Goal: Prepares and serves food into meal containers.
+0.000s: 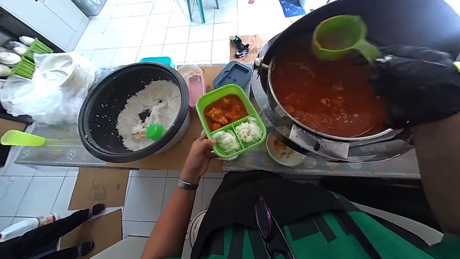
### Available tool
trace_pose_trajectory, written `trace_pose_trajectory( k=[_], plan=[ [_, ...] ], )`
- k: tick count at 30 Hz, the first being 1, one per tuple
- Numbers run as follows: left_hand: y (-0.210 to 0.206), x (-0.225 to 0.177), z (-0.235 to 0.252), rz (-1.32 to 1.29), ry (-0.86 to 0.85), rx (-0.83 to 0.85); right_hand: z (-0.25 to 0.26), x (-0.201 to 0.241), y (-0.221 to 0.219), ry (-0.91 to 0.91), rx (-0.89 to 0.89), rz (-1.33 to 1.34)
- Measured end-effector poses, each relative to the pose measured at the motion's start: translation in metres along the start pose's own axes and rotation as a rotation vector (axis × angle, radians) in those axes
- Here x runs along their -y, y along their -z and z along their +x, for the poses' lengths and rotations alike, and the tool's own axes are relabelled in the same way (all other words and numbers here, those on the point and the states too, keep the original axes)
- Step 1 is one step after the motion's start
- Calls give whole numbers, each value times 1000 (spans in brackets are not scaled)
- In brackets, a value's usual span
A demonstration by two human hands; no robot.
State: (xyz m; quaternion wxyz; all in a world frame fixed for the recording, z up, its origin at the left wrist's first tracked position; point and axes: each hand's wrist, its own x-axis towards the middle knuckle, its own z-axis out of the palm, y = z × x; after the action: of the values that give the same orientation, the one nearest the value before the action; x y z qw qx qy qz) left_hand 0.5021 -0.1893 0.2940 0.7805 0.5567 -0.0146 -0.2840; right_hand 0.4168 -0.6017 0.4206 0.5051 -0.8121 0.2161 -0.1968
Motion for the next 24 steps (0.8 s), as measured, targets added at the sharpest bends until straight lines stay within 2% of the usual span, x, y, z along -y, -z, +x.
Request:
trace_pose_trajectory(
  k=[1, 3, 5, 7, 8, 10, 12, 16, 18, 21, 24],
  plan=[
    [7, 2, 8, 32, 9, -23, -2, -7, 6, 76, -108, -285],
    [21, 10, 28, 85, 37, -66, -14, -21, 9, 168, -134, -720],
    [33, 23, 52, 115, 71, -90, -33, -15, -8, 128, 4, -992],
    [41, 36, 78, 131, 103, -105, -47, -9, -23, 29, 118, -1133],
    [44, 42, 91, 137, 116, -103, -51, -16, -23, 50, 120, -1163],
    [49, 53, 115, 156, 149, -94, -57, -51, -10, 208, 35, -1203],
    [52, 57, 135, 173, 197, -69, -70, -69, -2, 242, -5, -1184],
    [58, 58, 175, 179, 296, -51, -102, -79, 23, 153, -150, -1044],
    [66, 59, 186, 212, 334, -24, -119, -85, 34, 111, -155, -965],
    [73, 53, 186, 258, 373, 20, -139, -57, 16, -129, -170, -904],
    [79, 55, 183, 264, 383, 34, -150, -75, 18, 98, -181, -975]
  ],
)
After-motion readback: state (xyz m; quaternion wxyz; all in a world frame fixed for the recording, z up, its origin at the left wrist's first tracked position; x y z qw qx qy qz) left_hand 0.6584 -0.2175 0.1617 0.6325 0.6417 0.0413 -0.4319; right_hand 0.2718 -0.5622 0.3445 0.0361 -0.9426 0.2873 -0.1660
